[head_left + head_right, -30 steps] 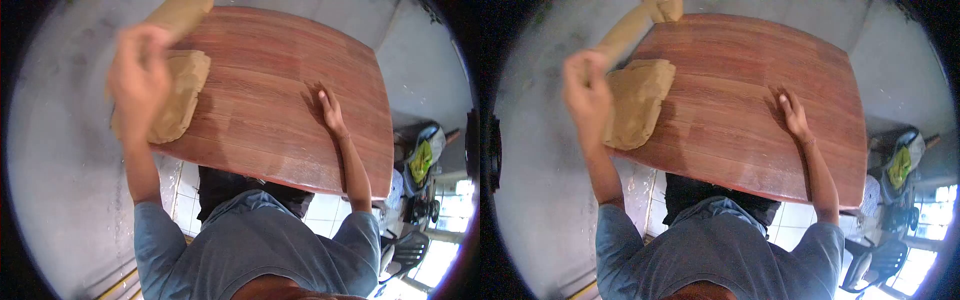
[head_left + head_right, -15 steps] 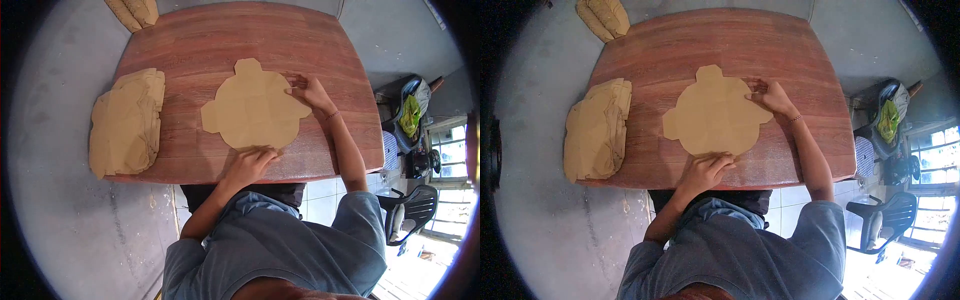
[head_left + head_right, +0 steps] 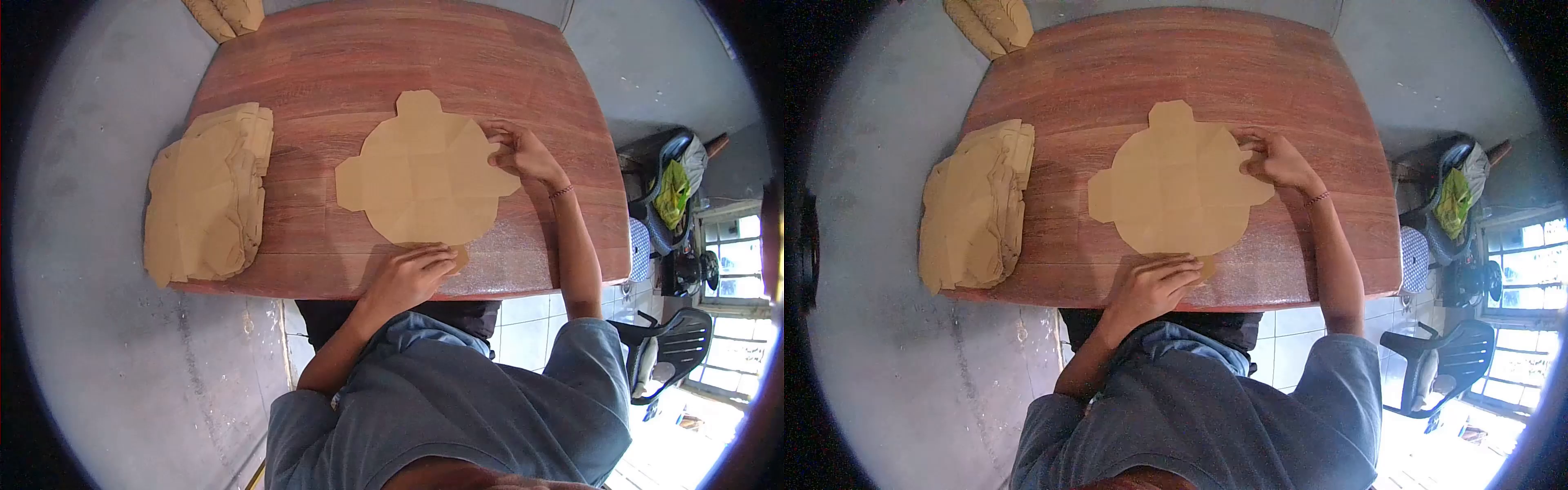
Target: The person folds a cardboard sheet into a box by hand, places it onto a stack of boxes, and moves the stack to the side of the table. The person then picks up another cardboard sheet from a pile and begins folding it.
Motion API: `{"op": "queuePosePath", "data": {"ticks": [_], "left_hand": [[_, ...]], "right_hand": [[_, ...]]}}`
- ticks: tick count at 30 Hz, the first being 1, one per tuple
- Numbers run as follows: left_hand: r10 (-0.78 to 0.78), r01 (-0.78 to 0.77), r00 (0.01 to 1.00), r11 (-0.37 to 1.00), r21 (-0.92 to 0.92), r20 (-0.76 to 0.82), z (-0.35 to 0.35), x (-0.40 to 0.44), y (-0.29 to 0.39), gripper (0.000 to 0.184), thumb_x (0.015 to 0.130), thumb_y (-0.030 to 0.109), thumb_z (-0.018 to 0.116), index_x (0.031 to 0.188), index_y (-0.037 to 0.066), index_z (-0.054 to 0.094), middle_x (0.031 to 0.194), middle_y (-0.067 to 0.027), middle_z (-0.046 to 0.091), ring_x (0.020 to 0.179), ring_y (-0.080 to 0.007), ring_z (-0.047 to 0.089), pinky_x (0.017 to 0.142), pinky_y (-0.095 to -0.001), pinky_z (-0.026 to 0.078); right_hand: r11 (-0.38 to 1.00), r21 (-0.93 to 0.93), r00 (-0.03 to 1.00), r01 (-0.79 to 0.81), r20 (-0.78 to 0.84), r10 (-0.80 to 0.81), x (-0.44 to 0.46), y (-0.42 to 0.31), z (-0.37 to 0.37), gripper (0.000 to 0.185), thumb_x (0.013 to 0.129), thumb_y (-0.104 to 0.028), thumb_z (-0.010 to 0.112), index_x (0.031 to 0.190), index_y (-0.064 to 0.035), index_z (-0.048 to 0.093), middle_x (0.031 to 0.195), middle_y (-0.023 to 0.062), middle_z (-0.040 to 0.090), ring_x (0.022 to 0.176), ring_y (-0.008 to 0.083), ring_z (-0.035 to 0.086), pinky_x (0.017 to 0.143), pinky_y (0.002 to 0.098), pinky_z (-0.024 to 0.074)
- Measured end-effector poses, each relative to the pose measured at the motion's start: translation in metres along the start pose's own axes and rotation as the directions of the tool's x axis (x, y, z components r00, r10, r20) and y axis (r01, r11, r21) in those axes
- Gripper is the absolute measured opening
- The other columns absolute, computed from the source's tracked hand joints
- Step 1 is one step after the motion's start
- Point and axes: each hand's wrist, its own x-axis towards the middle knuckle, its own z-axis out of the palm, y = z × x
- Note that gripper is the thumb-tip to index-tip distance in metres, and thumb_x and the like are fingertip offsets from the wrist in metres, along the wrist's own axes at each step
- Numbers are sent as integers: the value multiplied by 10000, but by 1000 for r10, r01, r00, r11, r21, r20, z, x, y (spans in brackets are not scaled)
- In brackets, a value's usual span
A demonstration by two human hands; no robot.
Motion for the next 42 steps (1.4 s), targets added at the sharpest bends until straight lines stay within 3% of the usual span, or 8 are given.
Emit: {"op": "queuePosePath", "data": {"ticks": [11,16,19,23,27,29,33,42], "left_hand": [[-19,19,999,1000,0,36,7,-11,-5,238,853,197,749,1019,30,716,1107,-76,729,1142,-237,663,1029,-376,516],[34,-35,999,999,-8,-39,-19,-9,12,331,815,270,799,1035,37,718,1152,-99,712,1204,-289,625,1069,-471,463],[35,-10,992,981,193,-124,-69,-25,11,434,771,289,841,1102,42,705,1228,-104,684,1255,-338,583,1067,-502,449],[-176,444,858,727,524,-482,-170,-73,-14,577,752,270,857,1240,36,659,1354,-118,615,1323,-364,518,1085,-515,415],[-361,602,797,405,689,-484,-231,-102,-12,555,753,262,849,1225,28,673,1372,-130,603,1312,-373,526,1088,-533,405],[-545,694,716,485,532,-437,-235,-126,-26,567,751,288,845,1227,28,678,1399,-128,586,1305,-367,535,1091,-544,395],[-547,724,688,488,487,-476,-235,-135,-32,607,747,304,848,1256,28,663,1399,-119,589,1302,-338,545,1102,-531,389],[-403,567,823,556,608,-400,-233,-115,-42,501,754,338,844,1134,31,733,1292,-99,665,1275,-302,581,1076,-491,441]], "right_hand": [[926,334,979,-174,-46,200,-8,-10,-23,418,947,-95,529,1351,4,574,1044,100,694,990,201,699,741,333,619],[990,-54,991,-130,20,132,-7,2,-30,425,867,-15,688,1283,24,610,999,80,687,831,138,669,616,265,576],[984,-13,983,-176,-45,175,-5,-1,-22,426,819,30,734,1234,24,638,966,51,670,778,109,626,580,248,537],[987,-60,989,-147,-10,146,-4,0,-19,407,810,11,741,1208,19,656,957,48,660,777,113,620,575,243,521],[995,-77,992,-71,-107,63,-7,-6,-10,418,761,25,745,1170,30,659,965,58,665,778,124,625,569,238,503],[996,-19,993,-85,-79,83,-6,-5,-9,407,765,28,743,1163,31,657,962,56,663,765,118,622,558,233,491],[986,126,983,-109,-136,126,-5,3,-4,397,772,31,750,1157,24,652,896,37,654,711,98,615,514,220,448],[992,80,990,-99,-98,107,-1,14,-11,413,812,41,750,1209,37,636,892,18,641,704,93,608,529,222,480]]}}
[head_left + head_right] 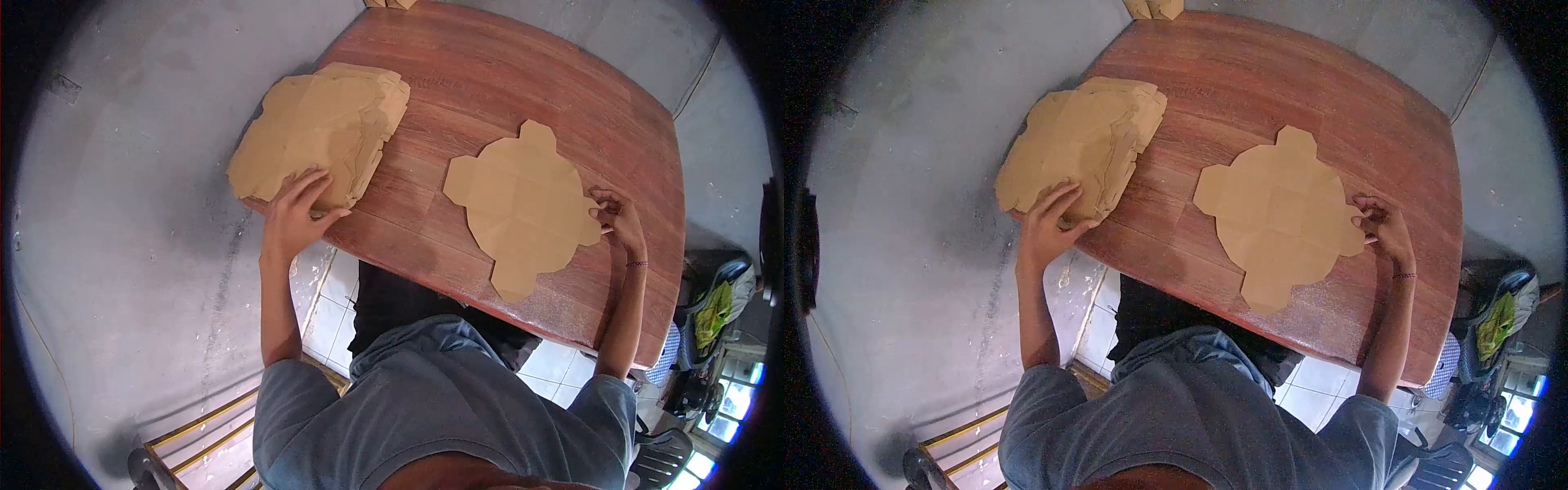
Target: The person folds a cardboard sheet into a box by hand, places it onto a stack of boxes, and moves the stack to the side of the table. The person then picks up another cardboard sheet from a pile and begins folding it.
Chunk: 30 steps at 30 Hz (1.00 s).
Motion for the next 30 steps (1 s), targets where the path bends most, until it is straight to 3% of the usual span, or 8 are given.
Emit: {"op": "queuePosePath", "data": {"ticks": [3,5,9,11,16,21,26,30], "left_hand": [[80,-80,997,996,-39,1,5,4,1,495,736,324,855,1115,26,742,1259,-97,683,1231,-299,609,1048,-492,468],[-31,35,999,992,-123,41,3,6,3,457,735,298,857,1091,31,751,1232,-85,698,1213,-298,617,1045,-479,478],[-17,24,998,993,-116,67,-1,6,0,441,737,278,856,1092,39,753,1242,-73,693,1231,-298,605,1056,-449,476],[101,-100,994,995,-23,37,-3,7,2,474,731,279,858,1128,46,742,1255,-74,684,1250,-299,590,1058,-422,478],[46,-42,996,998,-53,80,-4,10,4,516,734,280,860,1174,49,721,1268,-88,675,1272,-296,574,1064,-413,472],[31,-23,994,996,-83,107,-2,9,3,454,809,244,804,1201,40,702,1268,-141,674,1239,-320,602,1037,-431,489],[77,-77,997,996,-35,-27,3,4,7,276,918,107,642,1177,23,690,1074,-185,728,976,-386,707,861,-452,566],[71,-75,993,996,-42,-90,6,7,1,247,927,78,624,1162,45,691,998,-186,734,900,-385,717,792,-459,565]], "right_hand": [[1000,11,1000,-8,-2,8,0,0,1,414,809,29,756,1205,38,637,901,14,646,707,91,607,524,220,468],[999,35,1000,9,-18,-9,-3,-4,6,407,795,37,752,1190,26,651,855,11,644,698,91,615,516,225,459],[999,34,999,18,-47,-16,-3,-3,5,408,778,45,745,1177,23,662,823,21,646,697,95,627,509,239,462],[1000,27,999,14,-30,-13,-2,-2,3,412,775,43,743,1178,26,661,823,24,646,689,97,623,512,238,462],[998,55,999,30,-16,-29,-1,-1,4,419,772,33,743,1183,27,660,826,31,640,661,103,606,517,234,454],[1000,-28,1000,-2,-5,2,-7,-10,5,414,810,1,761,1210,18,653,831,-18,606,700,87,607,548,228,521],[1000,-12,1000,20,-6,-20,2,4,0,409,813,2,759,1209,16,658,817,-12,614,698,78,600,520,217,478],[1000,10,1000,3,12,-3,-6,-9,4,396,794,63,703,1186,38,654,881,36,656,677,99,609,519,221,465]]}}
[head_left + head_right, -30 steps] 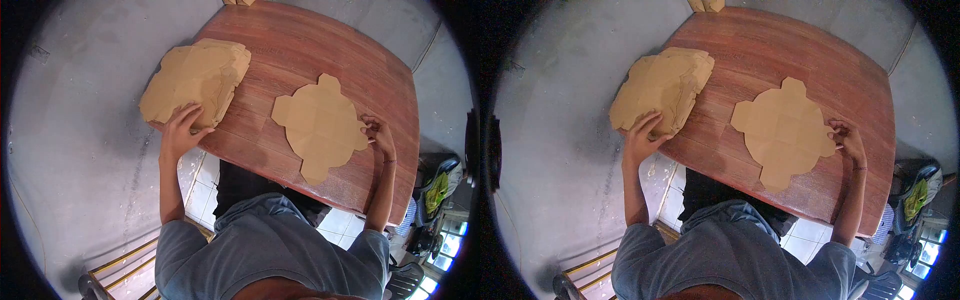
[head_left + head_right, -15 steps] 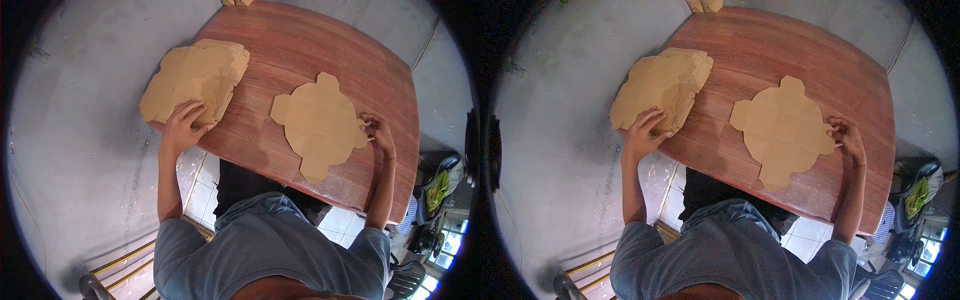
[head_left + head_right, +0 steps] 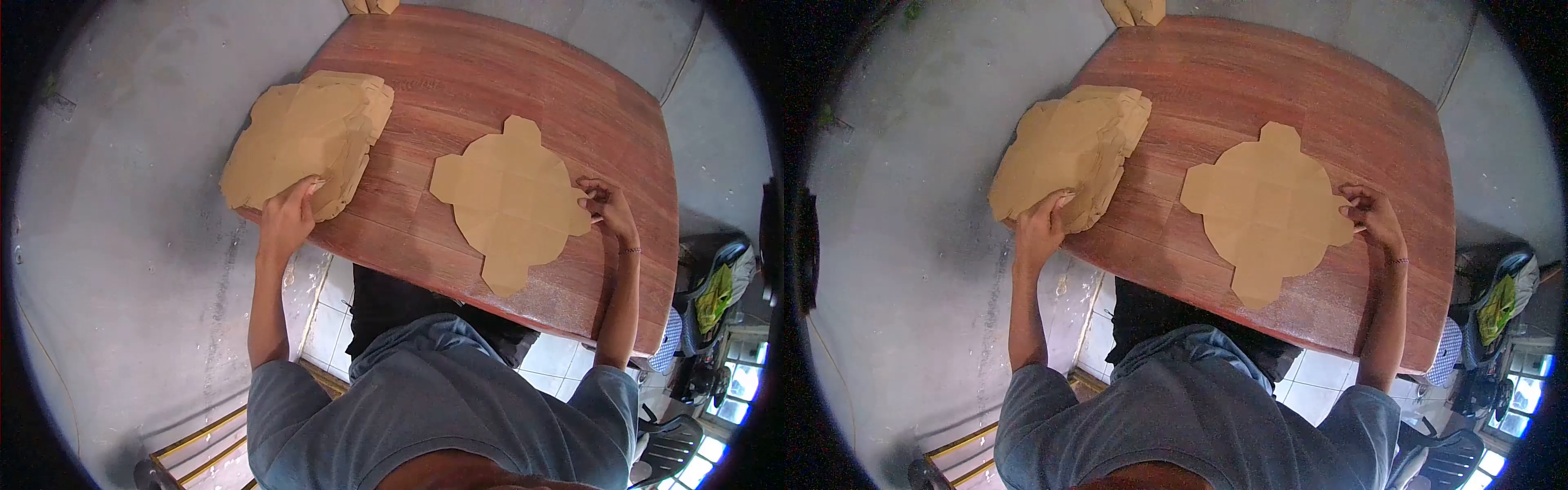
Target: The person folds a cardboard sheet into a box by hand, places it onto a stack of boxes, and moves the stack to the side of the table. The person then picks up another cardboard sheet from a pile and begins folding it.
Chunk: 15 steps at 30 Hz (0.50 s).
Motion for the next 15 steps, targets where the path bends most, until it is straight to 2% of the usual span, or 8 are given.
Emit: {"op": "queuePosePath", "data": {"ticks": [2,4,6,8,9,11,13,15], "left_hand": [[-177,177,984,984,-18,15,-5,5,7,223,919,53,625,1126,66,708,964,-198,730,883,-392,708,762,-457,554],[-226,225,974,971,-78,1,-6,9,8,193,914,58,639,1086,65,725,938,-188,735,854,-364,717,742,-432,551],[-275,271,961,953,-136,-10,-8,13,8,164,909,63,653,1047,65,742,912,-179,740,824,-336,726,723,-407,549],[-433,439,897,859,-263,84,-13,15,6,105,886,77,710,971,46,765,884,-135,756,756,-226,724,706,-332,540],[-432,438,898,859,-263,86,-14,14,4,105,886,77,710,971,46,765,884,-135,756,756,-226,724,706,-332,540],[-469,499,867,807,-315,170,-16,11,-1,109,851,75,769,954,40,776,852,-75,765,716,-121,680,703,-279,530],[-463,531,847,774,-344,262,-15,9,-12,111,833,63,788,939,32,775,833,-58,758,708,-111,667,708,-270,532],[-451,565,820,738,-369,353,-11,6,-19,117,815,51,806,924,24,773,815,-41,751,701,-101,655,712,-261,534]], "right_hand": [[1000,-21,1000,-2,-3,2,1,2,-2,398,797,58,705,1191,35,653,900,40,658,692,102,613,523,224,471],[999,-44,1000,-3,-6,2,4,6,-3,400,800,53,707,1195,31,651,918,44,659,707,104,617,527,226,476],[999,-30,1000,19,-22,-20,5,8,-2,403,814,19,747,1206,17,657,803,-6,632,674,51,573,492,200,432],[999,-46,1000,14,-20,-14,4,5,-2,406,813,17,749,1209,18,657,796,-9,630,673,51,574,492,201,433],[998,-62,1000,8,-15,-9,3,3,-2,410,813,14,751,1212,18,656,789,-12,628,672,50,575,493,201,434],[999,-51,1000,15,-8,-15,2,4,-2,415,814,10,753,1217,16,655,783,-12,626,668,51,574,488,203,431],[999,-39,1000,21,0,-21,4,6,-4,419,815,6,754,1222,14,654,776,-13,624,664,52,573,483,204,428],[998,-67,1000,-8,23,9,5,6,-5,388,818,-2,746,1197,8,661,896,30,657,736,96,605,538,235,493]]}}
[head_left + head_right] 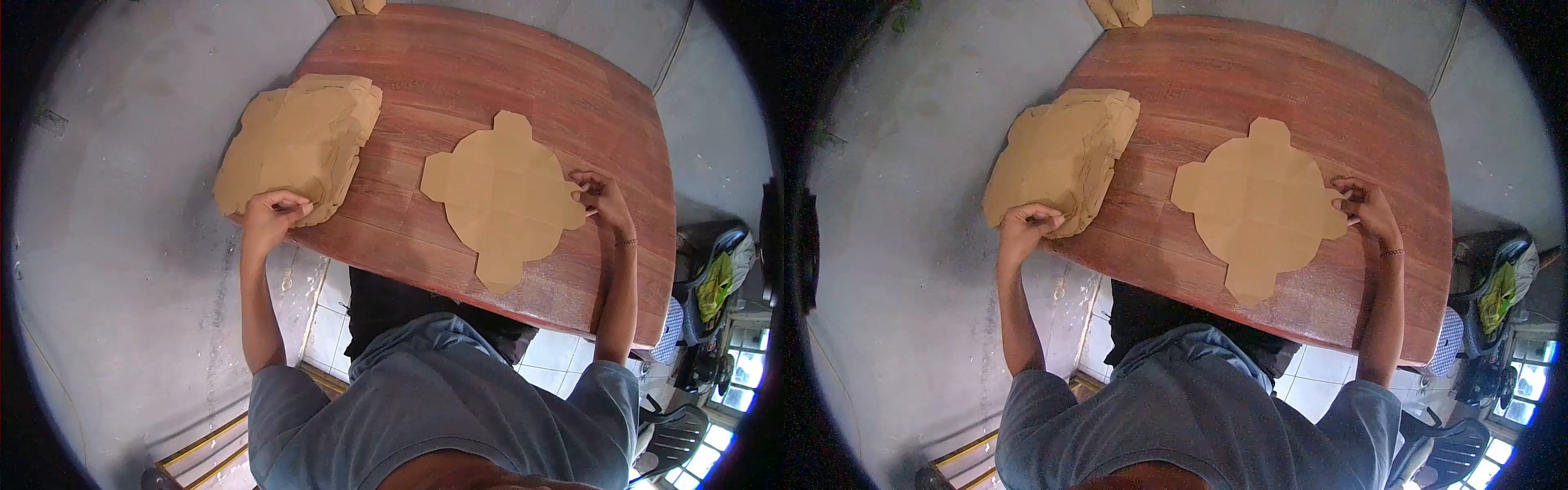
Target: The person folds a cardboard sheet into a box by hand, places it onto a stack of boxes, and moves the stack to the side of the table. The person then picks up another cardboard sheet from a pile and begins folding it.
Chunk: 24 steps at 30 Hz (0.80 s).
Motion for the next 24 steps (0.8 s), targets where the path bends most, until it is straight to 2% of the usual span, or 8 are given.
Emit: {"op": "queuePosePath", "data": {"ticks": [3,8,15,17,18,20,21,24], "left_hand": [[-22,29,996,995,-90,83,5,2,-11,166,774,45,842,918,20,764,803,-29,730,720,-95,647,708,-252,532],[96,-96,995,995,-1,34,9,-1,-6,315,717,60,893,985,6,737,840,-37,723,741,-85,633,691,-244,524],[16,-11,998,998,-69,66,3,-4,-2,236,794,52,823,1009,12,736,850,-61,715,708,-97,614,651,-252,509],[168,-164,986,960,226,2,-1,-10,11,113,902,73,706,990,2,704,885,-112,702,768,-179,650,703,-303,514],[169,-166,986,960,225,5,-3,-10,14,113,902,73,706,990,2,704,885,-112,702,768,-179,650,703,-303,514],[424,-362,901,850,384,-90,-8,-9,17,118,966,104,601,1026,9,637,959,-163,677,873,-290,662,794,-374,506],[426,-364,900,849,382,-88,-13,-7,19,118,966,104,601,1026,9,637,959,-163,677,873,-290,662,794,-374,506],[422,-215,792,869,446,-441,-34,11,38,162,1031,171,519,1110,37,562,1036,-182,660,952,-344,651,862,-432,485]], "right_hand": [[1000,-25,999,-1,-33,0,-5,-7,4,388,815,3,745,1196,6,667,883,26,657,716,91,601,531,230,487],[1000,9,999,-9,-34,9,-3,-4,4,405,808,2,750,1205,-7,671,880,19,654,720,87,599,524,225,478],[999,36,1000,-1,-23,2,0,1,2,399,809,17,740,1201,11,668,892,29,655,713,92,592,518,221,462],[999,38,1000,-9,-29,10,-1,-1,4,391,812,22,734,1197,10,668,892,27,655,711,92,590,521,221,461],[999,41,999,-16,-34,18,-1,-1,4,384,816,28,728,1194,9,668,892,25,655,709,91,587,523,221,460],[998,57,1000,-9,-28,10,3,7,1,393,817,21,737,1203,10,662,884,19,661,705,81,594,517,213,479],[997,74,1000,4,-20,-2,3,4,2,402,819,13,745,1212,10,656,875,13,667,700,71,600,511,206,497],[1000,26,999,10,-33,-9,-4,-5,5,389,820,30,727,1202,16,658,926,25,639,730,101,603,563,224,497]]}}
